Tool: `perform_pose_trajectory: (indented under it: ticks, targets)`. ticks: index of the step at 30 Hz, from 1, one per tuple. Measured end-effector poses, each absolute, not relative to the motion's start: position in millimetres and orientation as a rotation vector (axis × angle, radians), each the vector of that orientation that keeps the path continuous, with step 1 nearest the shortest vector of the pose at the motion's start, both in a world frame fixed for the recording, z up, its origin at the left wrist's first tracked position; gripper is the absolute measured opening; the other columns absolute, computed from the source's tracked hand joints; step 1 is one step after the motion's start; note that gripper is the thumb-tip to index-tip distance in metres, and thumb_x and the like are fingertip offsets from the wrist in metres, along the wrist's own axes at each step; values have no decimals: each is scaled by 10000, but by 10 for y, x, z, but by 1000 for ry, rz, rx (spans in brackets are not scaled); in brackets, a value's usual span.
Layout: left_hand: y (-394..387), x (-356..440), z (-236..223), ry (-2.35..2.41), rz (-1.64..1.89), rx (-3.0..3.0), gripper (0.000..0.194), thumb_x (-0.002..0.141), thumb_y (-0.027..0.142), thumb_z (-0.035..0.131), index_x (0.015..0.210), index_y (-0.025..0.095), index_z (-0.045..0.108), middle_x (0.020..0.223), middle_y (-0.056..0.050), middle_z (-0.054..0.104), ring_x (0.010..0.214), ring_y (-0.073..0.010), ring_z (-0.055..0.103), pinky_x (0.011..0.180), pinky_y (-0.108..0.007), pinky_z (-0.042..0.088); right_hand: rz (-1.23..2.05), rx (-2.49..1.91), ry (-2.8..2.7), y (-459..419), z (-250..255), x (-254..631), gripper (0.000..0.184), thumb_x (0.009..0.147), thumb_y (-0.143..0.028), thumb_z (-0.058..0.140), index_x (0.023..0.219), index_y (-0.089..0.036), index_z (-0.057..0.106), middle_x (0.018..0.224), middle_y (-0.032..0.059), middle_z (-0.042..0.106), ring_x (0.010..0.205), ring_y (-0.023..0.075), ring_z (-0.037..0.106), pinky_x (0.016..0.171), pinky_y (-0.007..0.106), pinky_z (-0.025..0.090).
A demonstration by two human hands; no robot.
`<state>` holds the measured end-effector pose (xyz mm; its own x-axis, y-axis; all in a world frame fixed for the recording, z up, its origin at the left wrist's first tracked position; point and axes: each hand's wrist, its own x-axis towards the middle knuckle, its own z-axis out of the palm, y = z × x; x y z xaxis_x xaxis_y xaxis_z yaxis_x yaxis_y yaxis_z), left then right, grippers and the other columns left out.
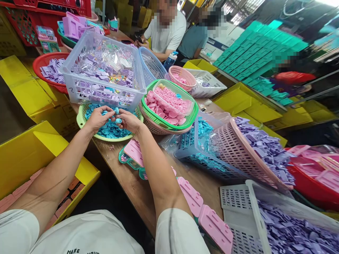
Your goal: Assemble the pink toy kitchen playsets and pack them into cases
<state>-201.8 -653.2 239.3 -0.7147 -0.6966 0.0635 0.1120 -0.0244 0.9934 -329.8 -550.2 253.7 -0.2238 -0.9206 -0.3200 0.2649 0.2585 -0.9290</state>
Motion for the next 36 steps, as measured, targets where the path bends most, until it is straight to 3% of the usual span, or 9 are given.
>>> perform_pose_trajectory:
  ticks: [5,8,11,14,21,26,30,33,36]
  targets:
    - [-6538,-2031,2380,-1820,-1645,594,109,758,254,691,702,165,662,652,23,632,634,-112,552,651,-203,419,-1210,-661,1336,-5571,2562,-3253,205,891,-412,547,975,-237,482,741,-63,544,539,81,484,462,185,282]
    - [-6556,-2021,2364,-1911,-1595,676,127,703,274,701,714,158,651,688,18,653,685,-130,553,700,-226,430,-1166,-733,1502,-5594,2530,-3259,421,842,-611,636,867,-216,494,635,-90,410,470,51,318,454,198,179]
    - [-6589,-2023,2334,-1890,-1600,860,117,676,254,664,740,158,645,638,25,611,620,-126,502,644,-236,410,-1012,-1005,1748,-5570,2521,-3324,425,825,-599,656,784,-191,546,550,-103,311,477,60,250,480,227,178]
    - [-6610,-2040,2320,-1915,-1491,986,113,687,247,643,758,160,658,649,14,612,607,-134,500,634,-249,408,-760,-1415,2034,-5552,2531,-3373,346,819,-489,688,740,-161,610,559,-75,407,542,78,346,547,238,255]
    - [-6595,-2067,2343,-2020,-1257,1089,75,714,213,648,742,152,680,716,-17,669,702,-165,579,713,-260,443,-87,-1778,2234,-5684,2386,-3172,354,810,-323,763,1128,-178,709,926,72,726,817,190,612,648,253,336]
    - [-6604,-2079,2322,-1943,-1354,1113,100,727,218,649,780,140,683,651,8,623,613,-137,537,630,-240,418,-279,-1848,2110,-5735,2306,-3153,390,861,-281,695,1219,-131,660,868,51,707,748,163,575,685,256,356]
    - [-6627,-2074,2313,-1984,-1309,1122,129,751,228,645,816,134,706,683,-11,654,627,-143,553,629,-239,418,-581,-1672,2093,-5729,2301,-3239,147,856,-265,667,910,-128,668,698,-19,575,671,120,470,651,247,329]
    - [-6619,-2061,2341,-2131,-1149,1127,171,791,250,642,862,129,740,770,-52,715,713,-173,614,705,-252,457,-952,-1232,2013,-5698,2343,-3311,295,918,-430,571,755,-188,529,616,-58,431,593,99,391,569,233,287]
    - [-6563,-2063,2387,-2367,-969,1112,200,818,245,627,915,151,775,911,-87,764,862,-218,677,810,-269,490,-1146,-867,1830,-5661,2399,-3365,320,973,-465,409,761,-225,427,633,-55,433,537,91,388,514,218,268]
